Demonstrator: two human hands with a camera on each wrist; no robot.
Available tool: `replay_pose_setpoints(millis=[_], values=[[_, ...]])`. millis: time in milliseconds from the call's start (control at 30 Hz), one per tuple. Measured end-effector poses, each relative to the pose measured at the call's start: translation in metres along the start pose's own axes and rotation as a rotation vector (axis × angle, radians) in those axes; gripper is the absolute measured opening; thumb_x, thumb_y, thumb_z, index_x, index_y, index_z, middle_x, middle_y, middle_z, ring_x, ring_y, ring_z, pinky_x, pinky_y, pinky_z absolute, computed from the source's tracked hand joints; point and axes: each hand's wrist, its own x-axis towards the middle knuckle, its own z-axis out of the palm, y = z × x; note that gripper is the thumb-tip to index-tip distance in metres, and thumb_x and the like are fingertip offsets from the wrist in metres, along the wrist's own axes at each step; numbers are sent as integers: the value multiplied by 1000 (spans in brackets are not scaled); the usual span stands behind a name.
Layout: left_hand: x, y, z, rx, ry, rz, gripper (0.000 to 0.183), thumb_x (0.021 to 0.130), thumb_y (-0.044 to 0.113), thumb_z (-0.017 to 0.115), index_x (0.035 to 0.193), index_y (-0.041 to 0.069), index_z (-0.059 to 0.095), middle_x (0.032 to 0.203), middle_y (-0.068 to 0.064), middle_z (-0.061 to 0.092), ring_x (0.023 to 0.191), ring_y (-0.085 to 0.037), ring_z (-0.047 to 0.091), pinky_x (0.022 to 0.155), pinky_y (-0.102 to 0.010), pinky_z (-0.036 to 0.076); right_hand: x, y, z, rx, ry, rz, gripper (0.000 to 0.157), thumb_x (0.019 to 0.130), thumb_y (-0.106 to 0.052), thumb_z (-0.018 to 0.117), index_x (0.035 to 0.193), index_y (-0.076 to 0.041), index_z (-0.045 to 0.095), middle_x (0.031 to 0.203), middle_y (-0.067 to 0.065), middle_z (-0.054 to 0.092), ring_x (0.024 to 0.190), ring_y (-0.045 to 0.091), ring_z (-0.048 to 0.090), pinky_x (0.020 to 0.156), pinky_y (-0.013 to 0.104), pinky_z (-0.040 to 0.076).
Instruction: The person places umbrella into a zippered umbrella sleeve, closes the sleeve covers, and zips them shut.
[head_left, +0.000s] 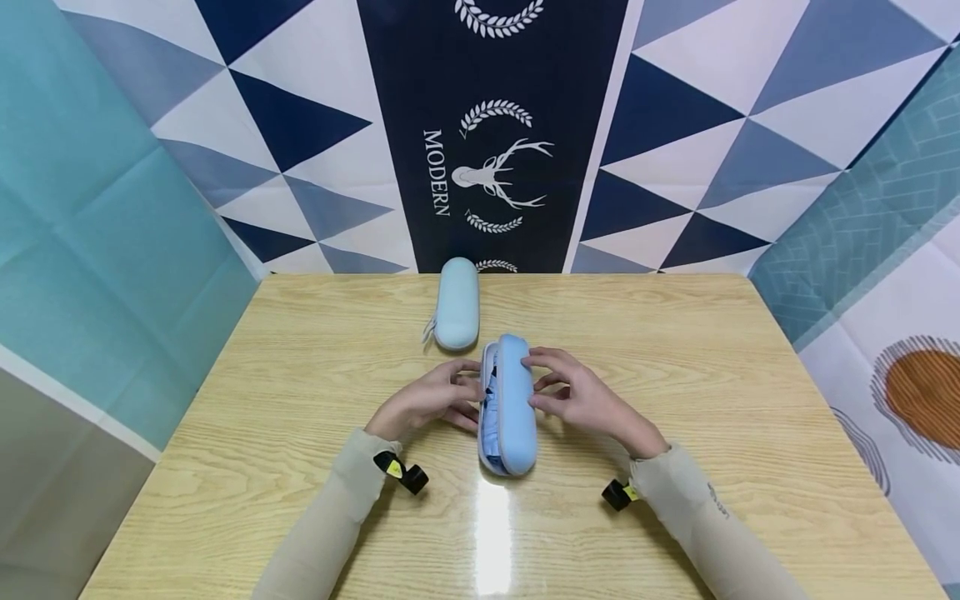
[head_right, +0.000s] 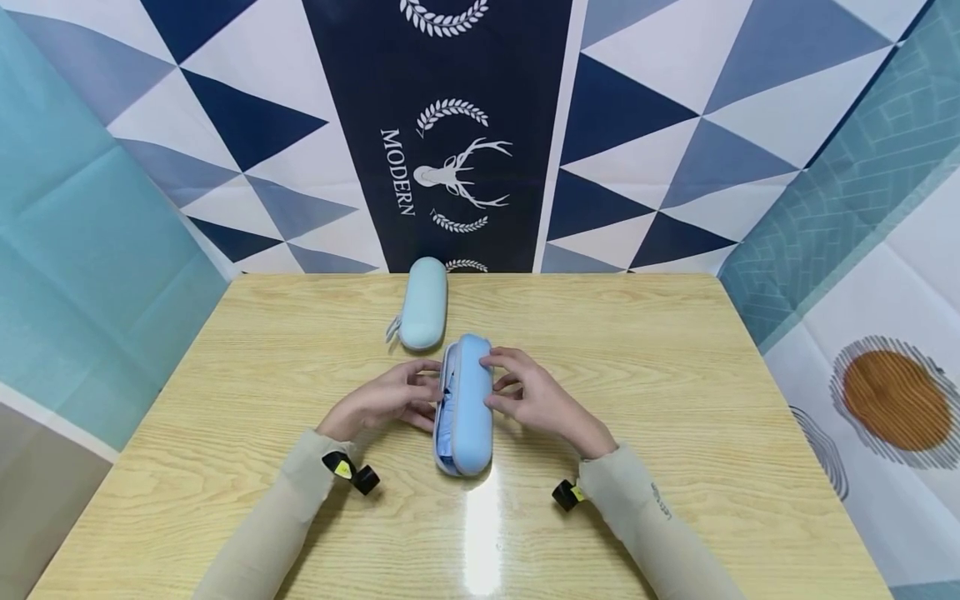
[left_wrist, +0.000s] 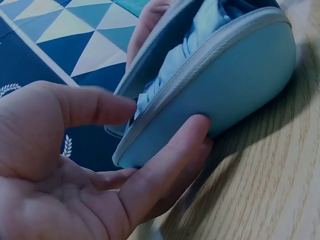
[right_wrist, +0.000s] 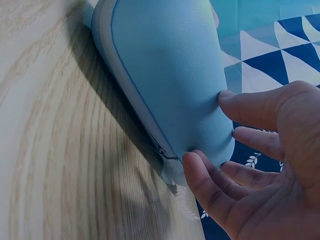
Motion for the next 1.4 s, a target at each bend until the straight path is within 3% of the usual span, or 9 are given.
replay_pose_setpoints(millis=[233,400,600,800,1067,1400], values=[[2,0,3,26,32,-3,72,97,6,66,158,4,26,124,-23,63,80,-26,74,80,-45,63,1,0,3,-33,10,-24,52,96,-7,72,145,-2,55,159,26,35,110,35,68,89,43,61],[2,1,5,20,55,-14,66,100,7,60,157,5,26,128,-25,60,77,-27,74,78,-44,64,2,0,6,-61,18,-31,50,96,-12,73,143,-4,57,159,27,35,109,35,68,87,42,61],[2,3,9,-16,55,-46,56,107,27,53,154,3,34,130,-24,58,77,-29,73,77,-47,64,3,4,11,-81,27,-23,49,98,-18,72,143,-5,58,158,29,36,109,35,67,86,41,61],[4,3,17,70,72,-55,69,101,40,66,147,-5,42,120,-22,68,82,-29,76,75,-45,64,5,3,17,-63,54,13,52,98,-22,73,144,-5,58,157,29,37,109,36,68,88,42,61],[4,1,24,163,150,-49,68,98,50,67,135,-5,52,112,-20,69,77,-26,75,65,-42,64,7,0,27,10,94,80,63,94,-19,78,148,-6,50,156,21,41,110,33,65,86,36,60],[5,0,29,237,209,-19,71,90,58,73,125,-3,62,98,-18,74,67,-26,75,57,-42,62,8,-3,34,14,141,25,67,90,-17,82,148,-11,49,152,16,46,108,31,63,76,28,60]])
